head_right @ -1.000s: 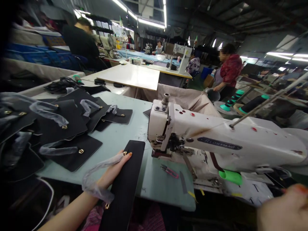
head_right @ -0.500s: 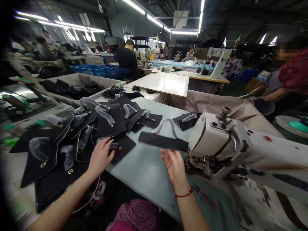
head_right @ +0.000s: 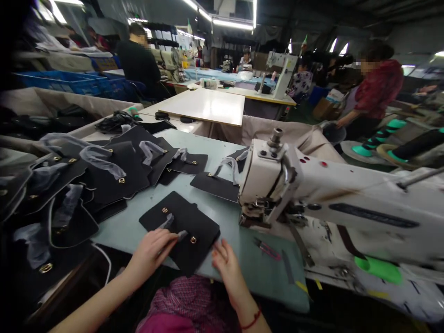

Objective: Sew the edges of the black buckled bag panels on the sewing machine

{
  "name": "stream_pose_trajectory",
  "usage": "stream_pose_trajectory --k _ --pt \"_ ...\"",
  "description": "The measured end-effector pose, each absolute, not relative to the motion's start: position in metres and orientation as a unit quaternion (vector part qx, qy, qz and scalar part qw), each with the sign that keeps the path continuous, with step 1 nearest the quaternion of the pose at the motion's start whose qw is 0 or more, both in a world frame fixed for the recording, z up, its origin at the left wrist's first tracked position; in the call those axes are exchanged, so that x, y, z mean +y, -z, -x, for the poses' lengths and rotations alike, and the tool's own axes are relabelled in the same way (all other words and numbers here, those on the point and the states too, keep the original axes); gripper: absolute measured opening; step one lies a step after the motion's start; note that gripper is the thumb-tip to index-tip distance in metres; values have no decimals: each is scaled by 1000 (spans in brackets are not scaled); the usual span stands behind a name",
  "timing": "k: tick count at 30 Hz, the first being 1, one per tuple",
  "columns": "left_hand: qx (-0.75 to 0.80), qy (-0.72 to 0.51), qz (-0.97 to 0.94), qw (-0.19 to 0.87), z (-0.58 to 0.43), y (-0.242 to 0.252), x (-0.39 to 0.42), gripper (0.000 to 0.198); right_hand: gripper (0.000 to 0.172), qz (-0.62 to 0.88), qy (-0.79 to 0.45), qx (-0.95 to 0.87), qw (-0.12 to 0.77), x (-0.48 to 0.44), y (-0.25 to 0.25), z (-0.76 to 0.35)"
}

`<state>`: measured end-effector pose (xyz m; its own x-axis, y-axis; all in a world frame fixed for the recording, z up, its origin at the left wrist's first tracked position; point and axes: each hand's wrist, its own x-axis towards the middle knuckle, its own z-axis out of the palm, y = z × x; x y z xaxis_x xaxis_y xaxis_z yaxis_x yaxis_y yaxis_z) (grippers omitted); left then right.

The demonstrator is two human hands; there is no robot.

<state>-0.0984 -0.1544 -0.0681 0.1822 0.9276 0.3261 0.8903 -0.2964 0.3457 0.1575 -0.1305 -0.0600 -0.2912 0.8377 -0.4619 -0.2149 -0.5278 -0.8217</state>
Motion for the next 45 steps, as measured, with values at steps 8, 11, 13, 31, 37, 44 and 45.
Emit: stream_pose_trajectory --k 8,11,13,31,37,44,45 --pt "524 -320 -774 157 44 47 -201 49 65 485 -638 -362 476 -143 65 -160" --pt "588 -345 -712 170 76 34 -198 65 47 437 -669 -454 394 -142 44 -177" --pt "635 -333 -671 191 100 27 -188 79 38 386 -687 -529 316 -137 23 -191" --pt "572 -594 -75 561 39 51 -176 30 45 400 -741 -447 303 -163 32 -188" --pt "576 -572 -21 584 11 62 -179 31 37 434 -680 -502 313 -159 8 -188" --pt "623 -557 -8 549 -5 68 -216 63 25 465 -602 -572 307 -156 -8 -189" --pt "610 -549 -8 572 -6 63 -220 62 24 454 -607 -575 308 -156 -10 -188"
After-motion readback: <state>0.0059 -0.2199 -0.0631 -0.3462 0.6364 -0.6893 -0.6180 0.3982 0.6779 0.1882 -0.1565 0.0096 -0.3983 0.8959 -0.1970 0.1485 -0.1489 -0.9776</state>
